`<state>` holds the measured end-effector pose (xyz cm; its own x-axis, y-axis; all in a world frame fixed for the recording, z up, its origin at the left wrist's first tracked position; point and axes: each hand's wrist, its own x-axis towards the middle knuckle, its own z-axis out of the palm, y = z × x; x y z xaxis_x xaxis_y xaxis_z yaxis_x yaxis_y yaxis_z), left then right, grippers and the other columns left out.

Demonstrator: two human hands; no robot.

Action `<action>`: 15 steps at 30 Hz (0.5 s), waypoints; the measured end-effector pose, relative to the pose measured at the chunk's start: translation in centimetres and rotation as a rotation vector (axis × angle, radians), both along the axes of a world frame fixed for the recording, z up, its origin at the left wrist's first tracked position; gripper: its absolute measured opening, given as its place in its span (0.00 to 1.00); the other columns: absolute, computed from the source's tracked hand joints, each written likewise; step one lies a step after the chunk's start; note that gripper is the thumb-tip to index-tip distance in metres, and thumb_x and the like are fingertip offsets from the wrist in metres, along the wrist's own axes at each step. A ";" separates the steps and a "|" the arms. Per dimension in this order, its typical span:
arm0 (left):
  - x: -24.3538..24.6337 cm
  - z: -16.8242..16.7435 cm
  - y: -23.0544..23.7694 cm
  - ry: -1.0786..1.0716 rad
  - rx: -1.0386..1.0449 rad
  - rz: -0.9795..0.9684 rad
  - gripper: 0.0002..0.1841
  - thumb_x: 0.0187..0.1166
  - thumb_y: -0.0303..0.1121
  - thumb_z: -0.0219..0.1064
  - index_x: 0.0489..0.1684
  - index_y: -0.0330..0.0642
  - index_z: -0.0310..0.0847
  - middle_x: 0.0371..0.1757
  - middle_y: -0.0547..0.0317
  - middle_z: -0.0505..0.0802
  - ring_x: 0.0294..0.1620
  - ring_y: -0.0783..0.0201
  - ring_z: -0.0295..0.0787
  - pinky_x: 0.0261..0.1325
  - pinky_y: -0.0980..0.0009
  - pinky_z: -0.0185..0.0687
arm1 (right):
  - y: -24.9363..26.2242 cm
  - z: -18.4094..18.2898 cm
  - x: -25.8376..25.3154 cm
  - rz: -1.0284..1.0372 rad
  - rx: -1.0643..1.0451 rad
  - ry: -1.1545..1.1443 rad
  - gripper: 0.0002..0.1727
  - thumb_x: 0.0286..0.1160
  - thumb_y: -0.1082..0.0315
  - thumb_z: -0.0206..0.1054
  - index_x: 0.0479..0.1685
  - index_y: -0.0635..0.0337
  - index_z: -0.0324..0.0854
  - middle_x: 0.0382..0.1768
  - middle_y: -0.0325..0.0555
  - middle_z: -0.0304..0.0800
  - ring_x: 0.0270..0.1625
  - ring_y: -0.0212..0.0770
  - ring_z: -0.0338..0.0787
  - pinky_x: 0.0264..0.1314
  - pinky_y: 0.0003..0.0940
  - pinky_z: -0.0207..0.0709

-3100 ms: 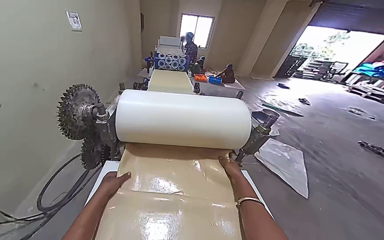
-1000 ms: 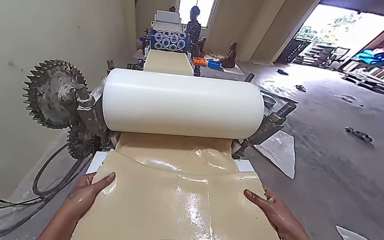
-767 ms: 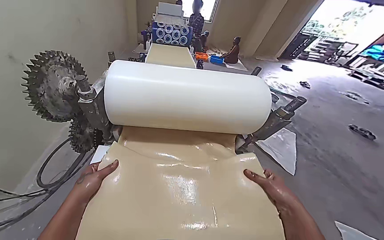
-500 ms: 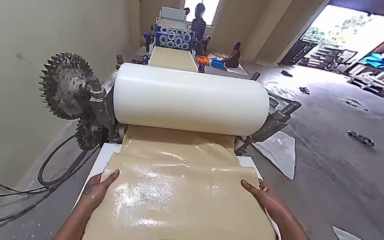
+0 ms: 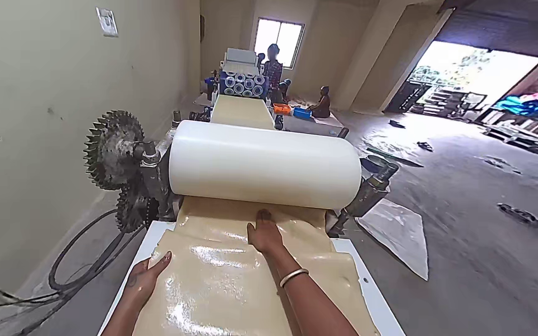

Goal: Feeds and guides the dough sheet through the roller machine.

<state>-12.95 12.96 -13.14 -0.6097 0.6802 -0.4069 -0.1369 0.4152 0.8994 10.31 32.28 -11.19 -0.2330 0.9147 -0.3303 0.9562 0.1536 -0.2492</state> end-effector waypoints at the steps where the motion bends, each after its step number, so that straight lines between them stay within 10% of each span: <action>1: 0.2 0.2 0.0 -0.010 0.010 0.008 0.16 0.86 0.35 0.66 0.53 0.27 0.83 0.40 0.47 0.93 0.38 0.65 0.91 0.49 0.65 0.88 | 0.2 -0.1 0.1 0.004 0.003 0.010 0.41 0.92 0.48 0.44 0.94 0.70 0.44 0.95 0.63 0.42 0.98 0.56 0.42 0.96 0.53 0.41; 9: 0.3 1.2 1.3 0.009 0.063 0.000 0.13 0.86 0.33 0.65 0.51 0.28 0.82 0.36 0.52 0.93 0.33 0.72 0.90 0.44 0.72 0.88 | 1.1 -0.7 -0.6 -0.038 0.065 0.079 0.40 0.92 0.49 0.45 0.94 0.69 0.44 0.95 0.61 0.43 0.98 0.55 0.40 0.97 0.51 0.35; 15: 0.3 -0.4 -1.1 0.433 -0.136 -0.185 0.26 0.86 0.47 0.66 0.59 0.27 0.86 0.57 0.28 0.91 0.66 0.34 0.86 0.73 0.35 0.71 | 0.8 2.9 2.8 0.044 0.015 0.107 0.28 0.93 0.54 0.48 0.77 0.66 0.76 0.77 0.66 0.78 0.81 0.63 0.75 0.81 0.65 0.66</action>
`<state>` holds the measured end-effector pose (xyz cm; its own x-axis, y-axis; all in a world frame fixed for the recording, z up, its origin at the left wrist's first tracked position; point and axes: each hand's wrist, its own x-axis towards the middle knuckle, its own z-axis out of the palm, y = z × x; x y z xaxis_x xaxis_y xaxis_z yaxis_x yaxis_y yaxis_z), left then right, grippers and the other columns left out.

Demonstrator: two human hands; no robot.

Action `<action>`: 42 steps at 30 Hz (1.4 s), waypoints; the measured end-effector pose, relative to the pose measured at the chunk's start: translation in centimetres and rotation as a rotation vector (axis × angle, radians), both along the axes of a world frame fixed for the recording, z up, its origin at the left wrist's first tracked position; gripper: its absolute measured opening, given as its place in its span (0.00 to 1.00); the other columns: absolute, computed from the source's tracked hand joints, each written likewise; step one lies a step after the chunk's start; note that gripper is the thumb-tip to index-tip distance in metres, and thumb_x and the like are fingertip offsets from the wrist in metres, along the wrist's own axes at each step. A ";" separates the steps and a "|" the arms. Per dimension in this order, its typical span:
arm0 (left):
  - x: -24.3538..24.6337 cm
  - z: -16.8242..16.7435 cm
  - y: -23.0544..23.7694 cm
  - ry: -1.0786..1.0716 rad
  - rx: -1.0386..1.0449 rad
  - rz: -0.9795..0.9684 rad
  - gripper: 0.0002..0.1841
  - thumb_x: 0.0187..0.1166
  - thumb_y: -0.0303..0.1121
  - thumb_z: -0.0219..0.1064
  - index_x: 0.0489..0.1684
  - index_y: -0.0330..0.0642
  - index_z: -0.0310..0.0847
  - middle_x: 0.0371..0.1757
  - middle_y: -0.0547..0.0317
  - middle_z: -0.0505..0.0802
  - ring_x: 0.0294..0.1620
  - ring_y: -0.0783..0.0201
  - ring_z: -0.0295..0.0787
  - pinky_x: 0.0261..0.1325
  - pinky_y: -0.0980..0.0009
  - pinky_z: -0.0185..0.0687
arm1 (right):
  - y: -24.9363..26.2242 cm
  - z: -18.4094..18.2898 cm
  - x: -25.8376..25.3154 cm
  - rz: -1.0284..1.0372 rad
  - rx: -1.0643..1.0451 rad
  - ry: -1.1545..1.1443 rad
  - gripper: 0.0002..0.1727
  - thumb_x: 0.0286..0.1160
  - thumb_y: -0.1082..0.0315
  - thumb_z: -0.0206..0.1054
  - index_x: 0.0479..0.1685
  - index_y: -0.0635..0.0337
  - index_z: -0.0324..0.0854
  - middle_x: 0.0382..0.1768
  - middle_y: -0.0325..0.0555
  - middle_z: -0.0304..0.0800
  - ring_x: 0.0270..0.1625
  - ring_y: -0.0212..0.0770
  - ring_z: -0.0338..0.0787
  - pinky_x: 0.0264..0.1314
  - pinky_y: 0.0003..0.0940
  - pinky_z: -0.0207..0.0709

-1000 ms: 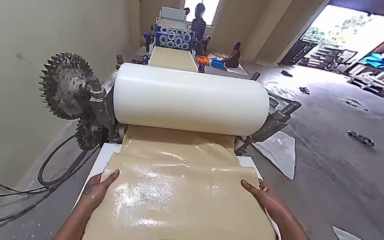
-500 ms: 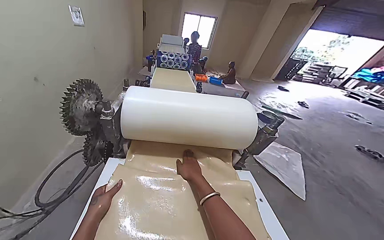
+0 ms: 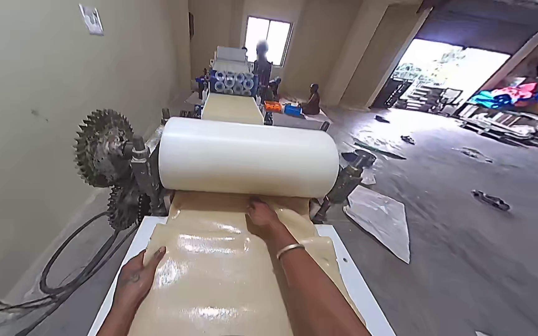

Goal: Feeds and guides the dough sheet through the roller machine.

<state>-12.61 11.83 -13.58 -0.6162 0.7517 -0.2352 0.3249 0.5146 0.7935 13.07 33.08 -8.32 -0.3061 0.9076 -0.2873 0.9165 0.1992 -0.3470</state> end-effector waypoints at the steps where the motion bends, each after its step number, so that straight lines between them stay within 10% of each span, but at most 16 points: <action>1: 0.0 0.3 0.0 0.094 -0.021 -0.007 0.27 0.85 0.50 0.66 0.63 0.29 0.85 0.58 0.27 0.91 0.67 0.31 0.85 0.73 0.32 0.70 | -0.4 0.7 0.2 0.024 0.075 -0.061 0.28 0.92 0.54 0.49 0.75 0.67 0.77 0.76 0.66 0.79 0.81 0.63 0.75 0.81 0.64 0.66; 5: 1.9 1.2 0.3 0.491 -0.044 -0.101 0.45 0.76 0.47 0.76 0.90 0.34 0.59 0.79 0.24 0.76 0.79 0.26 0.73 0.77 0.33 0.67 | -0.4 -1.1 2.5 -0.038 0.076 -0.209 0.44 0.90 0.45 0.47 0.94 0.70 0.43 0.94 0.64 0.45 0.97 0.57 0.45 0.97 0.53 0.36; 10: 8.3 2.2 5.5 0.596 -0.011 -0.675 0.46 0.72 0.64 0.70 0.81 0.35 0.73 0.81 0.33 0.78 0.87 0.37 0.67 0.91 0.37 0.46 | 1.2 -2.5 2.6 0.019 0.037 -0.236 0.43 0.91 0.42 0.44 0.93 0.69 0.50 0.93 0.62 0.51 0.97 0.57 0.47 0.97 0.54 0.34; 18: 12.0 4.5 12.9 0.493 -0.444 -0.959 0.57 0.52 0.76 0.77 0.76 0.36 0.74 0.73 0.41 0.84 0.77 0.44 0.78 0.81 0.43 0.65 | 1.7 -2.9 1.3 -0.082 0.092 -0.123 0.45 0.90 0.42 0.46 0.94 0.68 0.43 0.96 0.62 0.42 0.98 0.56 0.39 0.98 0.54 0.32; 23: 13.5 6.6 12.8 0.515 -0.539 -0.919 0.49 0.55 0.71 0.79 0.68 0.37 0.82 0.68 0.39 0.88 0.74 0.40 0.81 0.75 0.34 0.68 | 1.2 3.1 1.8 -0.019 -0.156 -0.151 0.28 0.87 0.53 0.57 0.68 0.71 0.81 0.73 0.68 0.80 0.79 0.66 0.77 0.77 0.70 0.65; 27: 13.6 6.6 11.9 0.507 -0.501 -0.904 0.50 0.56 0.70 0.78 0.74 0.41 0.80 0.78 0.39 0.79 0.83 0.39 0.70 0.79 0.30 0.62 | -0.1 -0.5 0.2 0.076 -0.099 -0.105 0.38 0.90 0.43 0.49 0.84 0.68 0.67 0.83 0.67 0.71 0.87 0.64 0.68 0.86 0.66 0.59; 35: 12.6 4.1 12.6 0.364 -0.363 -0.881 0.46 0.58 0.72 0.76 0.69 0.43 0.83 0.69 0.44 0.89 0.75 0.45 0.80 0.79 0.35 0.62 | 1.5 -4.4 -1.8 0.027 0.032 -0.106 0.44 0.92 0.41 0.42 0.95 0.66 0.45 0.96 0.59 0.40 0.98 0.55 0.37 0.98 0.55 0.32; 38: 12.6 3.4 10.1 0.408 -0.245 -0.761 0.53 0.61 0.75 0.71 0.81 0.42 0.71 0.81 0.44 0.77 0.86 0.45 0.65 0.87 0.36 0.48 | 0.6 -2.8 -2.0 0.007 0.056 -0.128 0.44 0.89 0.43 0.49 0.93 0.69 0.49 0.94 0.64 0.48 0.96 0.61 0.47 0.94 0.62 0.46; 42: 8.4 3.2 2.5 0.431 -0.242 -0.458 0.60 0.68 0.74 0.65 0.93 0.36 0.52 0.94 0.35 0.54 0.97 0.38 0.39 0.91 0.30 0.22 | -1.7 2.7 -5.4 0.089 -0.051 -0.317 0.28 0.86 0.53 0.59 0.69 0.71 0.79 0.72 0.70 0.81 0.77 0.67 0.79 0.73 0.69 0.70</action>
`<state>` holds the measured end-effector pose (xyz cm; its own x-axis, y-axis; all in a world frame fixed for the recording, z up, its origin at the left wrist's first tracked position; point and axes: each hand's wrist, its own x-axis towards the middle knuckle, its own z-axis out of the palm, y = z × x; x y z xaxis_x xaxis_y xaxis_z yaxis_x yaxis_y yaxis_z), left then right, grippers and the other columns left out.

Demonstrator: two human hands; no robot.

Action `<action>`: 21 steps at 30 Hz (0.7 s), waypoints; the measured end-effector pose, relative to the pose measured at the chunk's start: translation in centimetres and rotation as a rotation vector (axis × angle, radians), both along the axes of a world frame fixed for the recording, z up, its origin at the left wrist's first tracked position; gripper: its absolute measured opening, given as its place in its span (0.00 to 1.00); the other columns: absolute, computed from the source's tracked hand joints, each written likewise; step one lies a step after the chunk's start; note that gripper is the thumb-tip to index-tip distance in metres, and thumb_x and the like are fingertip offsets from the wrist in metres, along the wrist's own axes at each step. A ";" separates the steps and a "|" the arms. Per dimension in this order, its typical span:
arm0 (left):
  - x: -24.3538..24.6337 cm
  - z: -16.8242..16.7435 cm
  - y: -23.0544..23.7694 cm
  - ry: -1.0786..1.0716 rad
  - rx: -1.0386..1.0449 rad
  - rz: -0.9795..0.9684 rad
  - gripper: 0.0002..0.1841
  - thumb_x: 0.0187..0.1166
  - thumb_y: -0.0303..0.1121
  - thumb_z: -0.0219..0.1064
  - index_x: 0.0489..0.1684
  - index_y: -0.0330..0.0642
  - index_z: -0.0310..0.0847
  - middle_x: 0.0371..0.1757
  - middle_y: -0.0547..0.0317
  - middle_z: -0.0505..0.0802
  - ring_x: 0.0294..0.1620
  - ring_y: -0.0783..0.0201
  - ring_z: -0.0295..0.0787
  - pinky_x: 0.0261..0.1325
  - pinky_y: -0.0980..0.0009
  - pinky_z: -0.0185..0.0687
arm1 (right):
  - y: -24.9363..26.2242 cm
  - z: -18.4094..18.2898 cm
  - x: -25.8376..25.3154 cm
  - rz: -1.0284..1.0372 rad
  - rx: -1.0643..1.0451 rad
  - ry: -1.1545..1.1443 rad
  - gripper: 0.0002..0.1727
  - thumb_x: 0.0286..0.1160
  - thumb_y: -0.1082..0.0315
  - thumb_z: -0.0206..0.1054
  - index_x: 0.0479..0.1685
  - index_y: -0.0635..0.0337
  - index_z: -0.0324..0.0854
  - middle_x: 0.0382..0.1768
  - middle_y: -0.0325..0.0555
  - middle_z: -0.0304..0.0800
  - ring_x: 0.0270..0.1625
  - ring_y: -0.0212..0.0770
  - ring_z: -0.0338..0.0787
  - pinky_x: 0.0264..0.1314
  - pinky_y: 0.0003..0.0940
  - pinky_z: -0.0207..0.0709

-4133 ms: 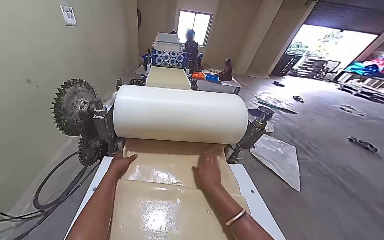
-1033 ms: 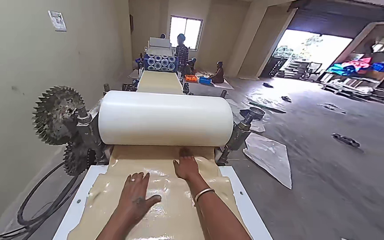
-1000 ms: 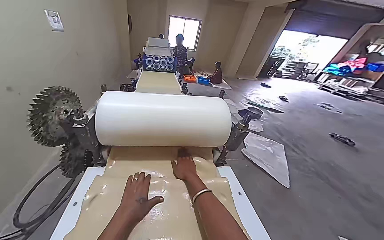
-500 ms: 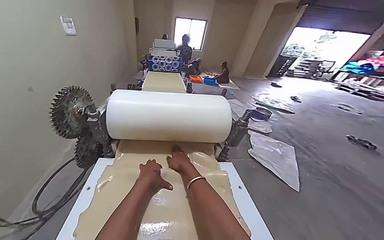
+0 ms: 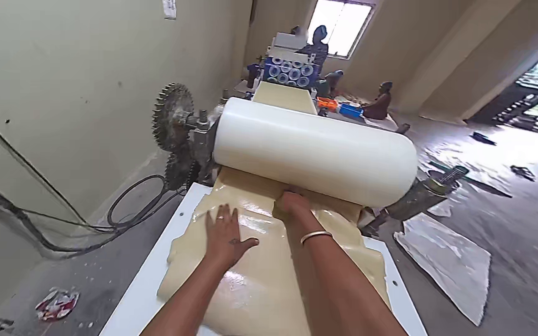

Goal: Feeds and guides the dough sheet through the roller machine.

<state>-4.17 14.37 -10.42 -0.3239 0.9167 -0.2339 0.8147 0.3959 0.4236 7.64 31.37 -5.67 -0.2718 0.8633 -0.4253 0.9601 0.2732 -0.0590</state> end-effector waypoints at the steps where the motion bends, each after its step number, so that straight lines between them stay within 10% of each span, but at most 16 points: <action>1: -1.5 -0.3 -2.0 -0.010 0.018 0.078 0.59 0.68 0.74 0.65 0.93 0.35 0.52 0.94 0.34 0.53 0.97 0.38 0.38 0.90 0.29 0.23 | -0.8 -0.2 -1.6 0.124 -0.017 0.059 0.26 0.88 0.56 0.58 0.71 0.72 0.77 0.72 0.71 0.80 0.77 0.67 0.78 0.75 0.68 0.69; 4: -4.1 -0.6 -6.5 -0.100 0.006 0.195 0.54 0.74 0.68 0.66 0.93 0.38 0.53 0.96 0.40 0.51 0.96 0.40 0.42 0.90 0.35 0.42 | -1.7 -4.6 -7.9 0.453 -0.079 0.319 0.31 0.95 0.59 0.44 0.89 0.70 0.59 0.91 0.65 0.56 0.95 0.60 0.53 0.95 0.56 0.46; 6: -4.2 -1.2 -9.2 -0.130 0.051 0.221 0.54 0.72 0.67 0.68 0.93 0.38 0.54 0.93 0.35 0.58 0.92 0.37 0.55 0.86 0.41 0.56 | -2.0 -6.1 -11.5 0.466 0.008 0.317 0.32 0.94 0.58 0.44 0.91 0.69 0.55 0.91 0.65 0.56 0.94 0.59 0.54 0.94 0.57 0.48; 9: -3.3 -4.4 -13.2 -0.087 0.321 0.218 0.64 0.45 0.72 0.80 0.87 0.37 0.67 0.86 0.25 0.68 0.85 0.27 0.65 0.78 0.31 0.63 | -2.1 -5.9 -13.6 0.404 0.028 0.275 0.33 0.94 0.56 0.44 0.88 0.71 0.59 0.89 0.69 0.59 0.93 0.62 0.57 0.92 0.59 0.51; 14: -3.1 -8.2 -14.2 0.166 0.616 -0.063 0.60 0.30 0.88 0.58 0.75 0.66 0.84 0.84 0.30 0.74 0.80 0.17 0.66 0.54 0.29 0.77 | -1.8 -5.5 -13.8 0.369 0.011 0.178 0.33 0.96 0.52 0.39 0.86 0.70 0.64 0.84 0.68 0.67 0.89 0.63 0.64 0.89 0.61 0.55; 21: -4.0 -9.4 -12.8 0.255 0.722 -0.083 0.61 0.30 0.93 0.45 0.70 0.70 0.87 0.78 0.39 0.83 0.76 0.22 0.74 0.50 0.34 0.78 | -0.5 -6.7 -14.5 0.361 0.042 0.112 0.36 0.95 0.48 0.38 0.86 0.68 0.64 0.89 0.65 0.60 0.94 0.60 0.55 0.93 0.58 0.46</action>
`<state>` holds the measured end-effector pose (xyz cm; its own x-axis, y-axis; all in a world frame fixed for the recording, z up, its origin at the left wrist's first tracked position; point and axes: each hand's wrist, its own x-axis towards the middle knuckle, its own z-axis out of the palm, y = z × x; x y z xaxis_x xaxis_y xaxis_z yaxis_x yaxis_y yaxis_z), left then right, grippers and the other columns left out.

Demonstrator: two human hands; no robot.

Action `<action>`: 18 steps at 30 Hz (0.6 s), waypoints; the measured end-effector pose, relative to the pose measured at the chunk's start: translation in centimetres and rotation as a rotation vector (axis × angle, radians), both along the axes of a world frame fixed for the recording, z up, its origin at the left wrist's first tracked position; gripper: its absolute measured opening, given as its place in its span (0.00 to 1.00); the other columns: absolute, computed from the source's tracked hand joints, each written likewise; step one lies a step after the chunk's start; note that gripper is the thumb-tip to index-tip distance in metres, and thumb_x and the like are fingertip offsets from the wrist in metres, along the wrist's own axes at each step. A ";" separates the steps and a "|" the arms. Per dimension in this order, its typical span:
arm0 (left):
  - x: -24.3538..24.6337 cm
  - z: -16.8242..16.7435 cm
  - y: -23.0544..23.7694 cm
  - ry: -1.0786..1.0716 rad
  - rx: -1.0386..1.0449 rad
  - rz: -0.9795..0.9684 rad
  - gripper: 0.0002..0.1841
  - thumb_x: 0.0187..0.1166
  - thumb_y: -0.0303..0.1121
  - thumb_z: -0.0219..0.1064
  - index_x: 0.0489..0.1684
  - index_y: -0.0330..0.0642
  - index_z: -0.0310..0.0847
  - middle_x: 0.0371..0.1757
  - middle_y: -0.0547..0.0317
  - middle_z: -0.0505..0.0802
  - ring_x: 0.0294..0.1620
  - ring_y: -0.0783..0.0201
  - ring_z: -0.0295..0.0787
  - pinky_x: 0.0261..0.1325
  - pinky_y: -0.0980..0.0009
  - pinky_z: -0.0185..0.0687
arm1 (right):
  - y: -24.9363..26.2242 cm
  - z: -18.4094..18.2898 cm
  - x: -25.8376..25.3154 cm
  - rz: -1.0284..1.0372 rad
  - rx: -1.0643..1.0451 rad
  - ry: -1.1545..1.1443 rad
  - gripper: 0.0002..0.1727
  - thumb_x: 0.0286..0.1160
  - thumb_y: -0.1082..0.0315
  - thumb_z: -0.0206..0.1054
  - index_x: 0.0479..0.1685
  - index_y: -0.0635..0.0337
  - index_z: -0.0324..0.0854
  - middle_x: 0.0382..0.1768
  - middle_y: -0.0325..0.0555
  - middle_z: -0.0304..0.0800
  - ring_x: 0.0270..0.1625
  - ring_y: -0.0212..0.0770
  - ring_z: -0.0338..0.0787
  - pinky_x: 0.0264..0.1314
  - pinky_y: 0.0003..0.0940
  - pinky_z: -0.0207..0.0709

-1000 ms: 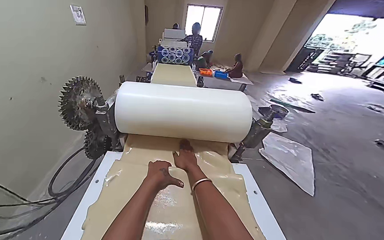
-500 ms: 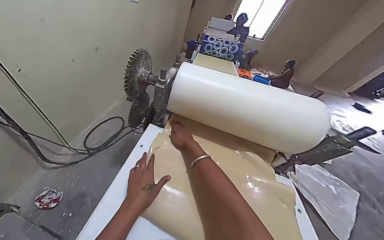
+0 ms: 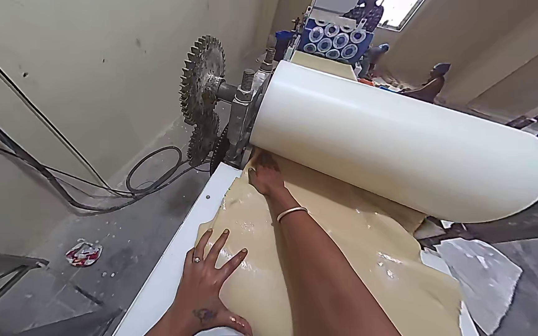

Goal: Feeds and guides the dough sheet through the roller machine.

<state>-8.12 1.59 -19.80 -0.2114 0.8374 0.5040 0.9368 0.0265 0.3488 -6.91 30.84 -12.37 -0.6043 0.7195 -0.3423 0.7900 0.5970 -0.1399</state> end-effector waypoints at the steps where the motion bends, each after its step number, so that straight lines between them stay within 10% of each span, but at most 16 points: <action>1: -0.1 -0.1 0.1 -0.012 0.014 -0.003 0.61 0.30 0.93 0.46 0.69 0.70 0.88 0.78 0.39 0.84 0.76 0.22 0.74 0.50 0.34 0.78 | 0.2 -0.2 0.0 0.006 -0.016 0.000 0.36 0.95 0.49 0.38 0.89 0.67 0.60 0.93 0.63 0.52 0.97 0.59 0.46 0.96 0.57 0.39; 6: -0.2 0.0 0.0 -0.068 0.036 -0.021 0.61 0.27 0.89 0.56 0.69 0.65 0.88 0.79 0.42 0.83 0.78 0.21 0.71 0.50 0.31 0.77 | -1.3 2.1 0.0 -0.033 -0.038 0.149 0.27 0.90 0.60 0.53 0.77 0.72 0.72 0.76 0.72 0.76 0.80 0.67 0.75 0.79 0.66 0.65; 10: 0.0 -0.1 0.0 -0.093 0.039 -0.014 0.61 0.25 0.89 0.58 0.70 0.64 0.88 0.79 0.45 0.83 0.79 0.23 0.71 0.53 0.31 0.77 | -2.8 0.2 0.0 0.022 0.034 0.263 0.32 0.91 0.64 0.50 0.90 0.72 0.56 0.86 0.70 0.65 0.90 0.63 0.63 0.91 0.59 0.53; 18: 0.1 -0.2 0.2 -0.077 0.042 0.001 0.61 0.29 0.91 0.52 0.69 0.65 0.89 0.79 0.45 0.84 0.78 0.25 0.72 0.52 0.34 0.77 | -1.2 0.1 -0.8 -0.025 0.040 0.158 0.27 0.92 0.59 0.49 0.82 0.67 0.69 0.73 0.71 0.79 0.79 0.68 0.76 0.77 0.68 0.66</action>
<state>-8.07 1.80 -19.99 -0.2517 0.8156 0.5210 0.9072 0.0113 0.4206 -7.67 29.66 -12.31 -0.6303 0.7459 -0.2151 0.7745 0.5852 -0.2402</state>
